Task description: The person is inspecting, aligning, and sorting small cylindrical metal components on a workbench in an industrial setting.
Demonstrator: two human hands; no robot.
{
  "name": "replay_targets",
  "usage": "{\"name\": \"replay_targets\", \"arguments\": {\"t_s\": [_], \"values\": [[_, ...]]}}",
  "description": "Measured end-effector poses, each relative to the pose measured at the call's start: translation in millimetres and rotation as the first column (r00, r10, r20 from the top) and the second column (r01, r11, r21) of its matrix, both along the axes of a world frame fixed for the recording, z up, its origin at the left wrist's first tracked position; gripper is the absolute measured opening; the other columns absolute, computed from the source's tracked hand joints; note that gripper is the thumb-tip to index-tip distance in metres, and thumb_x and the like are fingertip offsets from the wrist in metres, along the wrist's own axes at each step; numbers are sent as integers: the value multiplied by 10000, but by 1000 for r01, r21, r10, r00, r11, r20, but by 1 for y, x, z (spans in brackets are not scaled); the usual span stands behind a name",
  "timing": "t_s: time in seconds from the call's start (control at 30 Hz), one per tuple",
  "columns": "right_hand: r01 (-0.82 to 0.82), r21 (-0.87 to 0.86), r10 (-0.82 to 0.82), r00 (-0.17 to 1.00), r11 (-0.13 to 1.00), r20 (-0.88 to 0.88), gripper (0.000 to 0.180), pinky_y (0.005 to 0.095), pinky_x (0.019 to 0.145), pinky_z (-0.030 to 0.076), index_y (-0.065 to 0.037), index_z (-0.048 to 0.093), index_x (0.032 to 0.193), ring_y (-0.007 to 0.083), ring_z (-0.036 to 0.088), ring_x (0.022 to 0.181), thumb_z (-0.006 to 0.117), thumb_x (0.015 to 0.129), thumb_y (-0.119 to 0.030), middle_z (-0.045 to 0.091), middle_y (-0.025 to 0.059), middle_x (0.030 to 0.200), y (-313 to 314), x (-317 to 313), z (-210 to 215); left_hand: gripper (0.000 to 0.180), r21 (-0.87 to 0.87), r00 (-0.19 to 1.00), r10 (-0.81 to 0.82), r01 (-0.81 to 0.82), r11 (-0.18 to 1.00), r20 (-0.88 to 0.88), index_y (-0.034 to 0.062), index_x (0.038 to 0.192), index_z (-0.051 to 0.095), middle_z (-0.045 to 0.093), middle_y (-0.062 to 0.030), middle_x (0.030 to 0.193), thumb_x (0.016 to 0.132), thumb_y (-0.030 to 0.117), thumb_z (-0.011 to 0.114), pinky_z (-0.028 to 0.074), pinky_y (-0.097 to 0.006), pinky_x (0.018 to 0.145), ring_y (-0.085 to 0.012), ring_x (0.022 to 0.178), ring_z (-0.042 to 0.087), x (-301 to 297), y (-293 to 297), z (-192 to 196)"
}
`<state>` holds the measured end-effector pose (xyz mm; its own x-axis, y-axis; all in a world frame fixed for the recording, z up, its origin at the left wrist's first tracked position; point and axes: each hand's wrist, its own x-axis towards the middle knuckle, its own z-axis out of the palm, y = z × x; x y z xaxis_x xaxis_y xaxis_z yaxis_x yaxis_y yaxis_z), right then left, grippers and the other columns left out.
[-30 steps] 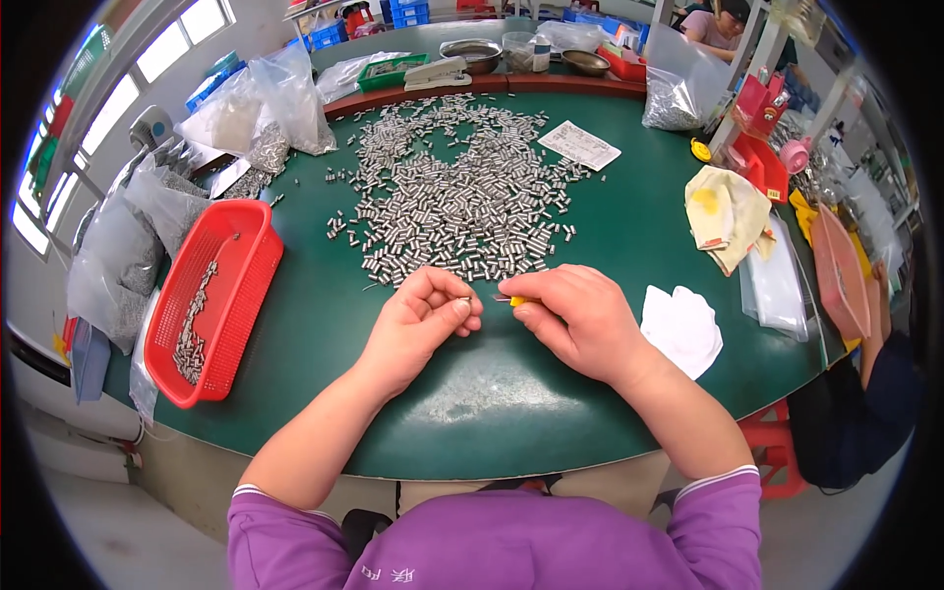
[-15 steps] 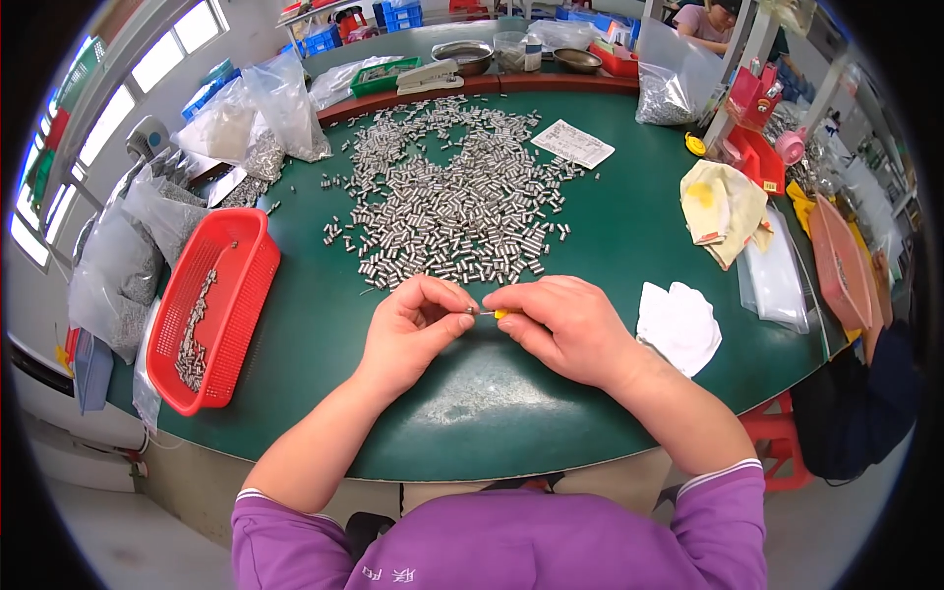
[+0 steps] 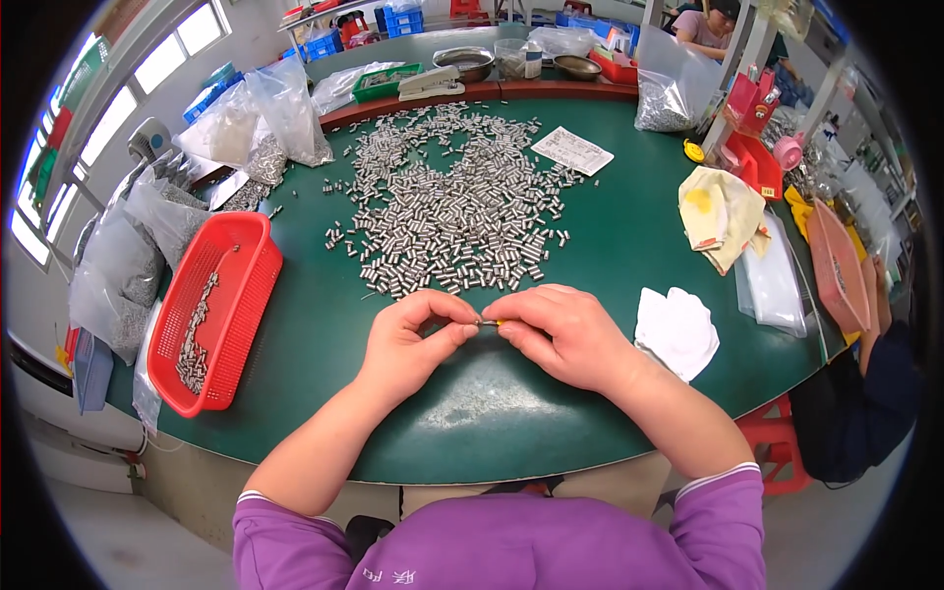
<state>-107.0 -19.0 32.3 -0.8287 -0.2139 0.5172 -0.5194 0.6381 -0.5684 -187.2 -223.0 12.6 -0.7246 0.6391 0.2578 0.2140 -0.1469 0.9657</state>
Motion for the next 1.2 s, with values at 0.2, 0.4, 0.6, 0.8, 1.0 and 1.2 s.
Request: {"name": "replay_targets", "arguments": {"t_s": [0.2,0.4,0.6,0.8,1.0,1.2], "values": [[8,120,7,992,993,-124,183,345,774,478,-128,685,995,217,638,856,709,813,-130,667,30,927,1,1,3,80,-102,992,29,-16,995,125,37,918,653,668,-17,907,855,28,702,513,-237,757,-81,828,619,0,-5,1],[97,274,-6,949,957,-315,240,338,790,460,-154,690,996,191,615,884,723,759,-142,645,-6,943,3,2,2,87,-155,972,-20,58,986,236,28,943,622,664,-34,905,878,30,679,525,-245,767,-100,823,633,-2,-4,4],[211,443,51,858,871,-510,256,317,799,462,-174,696,978,157,610,885,680,723,-146,634,-24,969,2,3,11,79,-178,972,-24,67,982,234,20,945,598,664,-54,907,890,16,655,536,-261,782,-127,834,648,-3,-4,6],[215,531,174,789,819,-589,203,296,786,465,-170,680,924,136,605,887,667,723,-142,637,-26,986,3,3,10,79,-87,915,-132,177,980,383,35,959,591,672,-48,847,919,83,639,520,-239,728,-98,776,632,-2,-5,6],[134,597,253,817,791,-519,186,297,782,471,-158,657,905,136,604,886,660,720,-138,636,-19,981,1,4,12,98,-94,926,-27,67,993,376,46,960,586,661,-44,811,937,136,617,489,-238,673,-91,707,597,-10,-10,5],[295,358,-133,901,886,-413,226,371,809,457,-138,660,949,236,602,905,680,731,-84,643,18,961,33,-12,7,172,-70,939,98,-80,994,330,55,1086,608,605,15,794,957,165,576,420,-222,693,-58,741,537,-16,-9,8]]}}
